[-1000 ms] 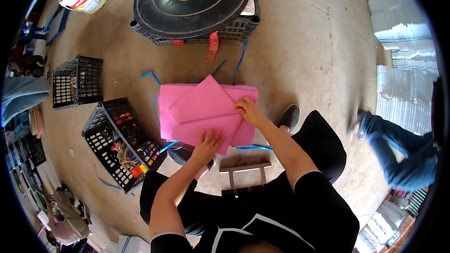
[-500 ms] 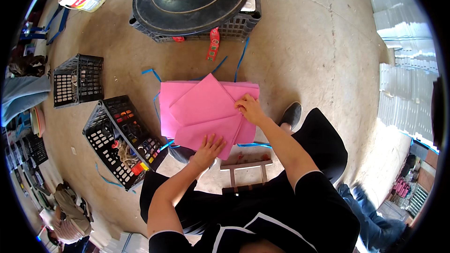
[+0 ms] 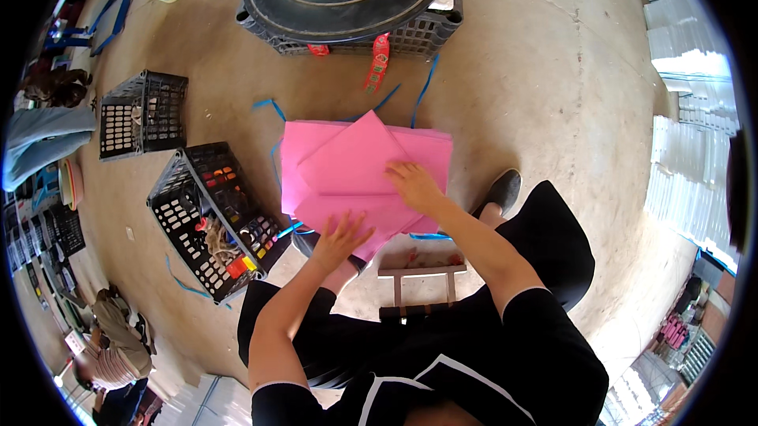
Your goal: The person folds pink fabric pieces on a board and passes them to another person who places them into a crate.
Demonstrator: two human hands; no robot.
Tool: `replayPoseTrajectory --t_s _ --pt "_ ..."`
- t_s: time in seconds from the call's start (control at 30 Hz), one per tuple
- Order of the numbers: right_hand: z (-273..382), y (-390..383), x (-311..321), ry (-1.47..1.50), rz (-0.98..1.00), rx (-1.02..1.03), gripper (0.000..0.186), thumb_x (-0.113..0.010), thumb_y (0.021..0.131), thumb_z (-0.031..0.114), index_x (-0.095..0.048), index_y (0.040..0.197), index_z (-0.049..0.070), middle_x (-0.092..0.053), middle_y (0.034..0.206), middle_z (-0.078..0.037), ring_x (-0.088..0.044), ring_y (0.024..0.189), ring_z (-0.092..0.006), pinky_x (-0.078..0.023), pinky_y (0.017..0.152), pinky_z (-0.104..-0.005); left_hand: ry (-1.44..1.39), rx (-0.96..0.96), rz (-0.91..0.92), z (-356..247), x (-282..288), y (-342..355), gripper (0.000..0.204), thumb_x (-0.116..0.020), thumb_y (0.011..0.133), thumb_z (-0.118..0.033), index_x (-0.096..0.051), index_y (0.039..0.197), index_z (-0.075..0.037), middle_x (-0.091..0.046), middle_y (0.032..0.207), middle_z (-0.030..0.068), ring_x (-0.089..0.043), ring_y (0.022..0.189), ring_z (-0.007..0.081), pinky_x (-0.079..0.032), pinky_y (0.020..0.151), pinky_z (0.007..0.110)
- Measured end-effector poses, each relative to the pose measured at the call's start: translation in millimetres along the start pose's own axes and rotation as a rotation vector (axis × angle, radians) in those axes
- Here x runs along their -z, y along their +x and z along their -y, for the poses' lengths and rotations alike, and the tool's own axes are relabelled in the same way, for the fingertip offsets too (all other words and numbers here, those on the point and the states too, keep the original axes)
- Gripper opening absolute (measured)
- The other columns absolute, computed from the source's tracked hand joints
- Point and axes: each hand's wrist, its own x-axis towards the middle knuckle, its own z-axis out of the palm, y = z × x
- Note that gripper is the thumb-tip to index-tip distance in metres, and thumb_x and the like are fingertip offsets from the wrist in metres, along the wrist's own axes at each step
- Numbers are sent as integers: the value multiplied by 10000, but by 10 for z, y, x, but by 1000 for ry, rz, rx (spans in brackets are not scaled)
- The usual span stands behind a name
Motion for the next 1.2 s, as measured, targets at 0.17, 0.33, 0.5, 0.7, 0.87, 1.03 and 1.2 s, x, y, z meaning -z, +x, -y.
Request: replayPoseTrajectory --t_s 0.17,0.33,0.5,0.7,0.87,1.03,1.2 --pt "202 142 -44 -36 16 63 506 -468 879 238 -349 1367 181 -314 1428 -48 -255 1328 -231 -171 1093 -412 -93 -8 20 42 76 -51 509 -516 783 -197 -453 1288 -187 -366 1375 78 -263 1303 384 -205 962 693" --pt "72 145 22 -131 100 140 531 -445 893 260 -288 1399 223 -273 1450 -19 -222 1343 -217 -153 1097 -421 -243 -21 119 -207 125 -203 557 -545 758 -172 -434 1302 -134 -408 1343 92 -295 1287 391 -191 970 691" --pt "68 157 -28 -159 113 145 537 -447 889 263 -285 1399 230 -281 1447 -8 -241 1335 -209 -165 1093 -428 -248 -138 316 -176 209 -585 568 -535 767 -186 -410 1320 -144 -419 1338 76 -358 1255 376 -211 971 668" --pt "408 242 -253 -252 99 186 498 -476 836 241 -410 1320 149 -339 1401 -72 -285 1306 -224 -202 1077 -437 -242 -222 280 58 17 -708 456 -475 805 -212 -464 1255 -139 -440 1316 78 -392 1225 343 -266 946 647" --pt "510 295 -693 86 -117 381 240 -446 817 195 -563 1010 112 -546 1074 -59 -499 1008 -237 -384 924 -384 -193 -262 149 160 -37 -557 387 -492 777 -210 -556 1150 -127 -477 1274 85 -452 1140 316 -279 947 629" --pt "396 220 -566 26 53 356 404 -409 893 280 -461 1275 163 -380 1380 -57 -283 1310 -227 -184 1094 -394 -273 -164 162 -73 -195 -728 403 -511 772 -197 -530 1173 -152 -494 1249 48 -445 1167 247 -303 916 635" --pt "452 91 -426 43 -28 340 446 -450 873 332 -460 1291 177 -411 1362 -57 -294 1309 -240 -178 1092 -406 -355 -183 271 -127 59 -705 397 -520 777 -206 -529 1171 -157 -516 1206 23 -470 1133 217 -349 896 586"
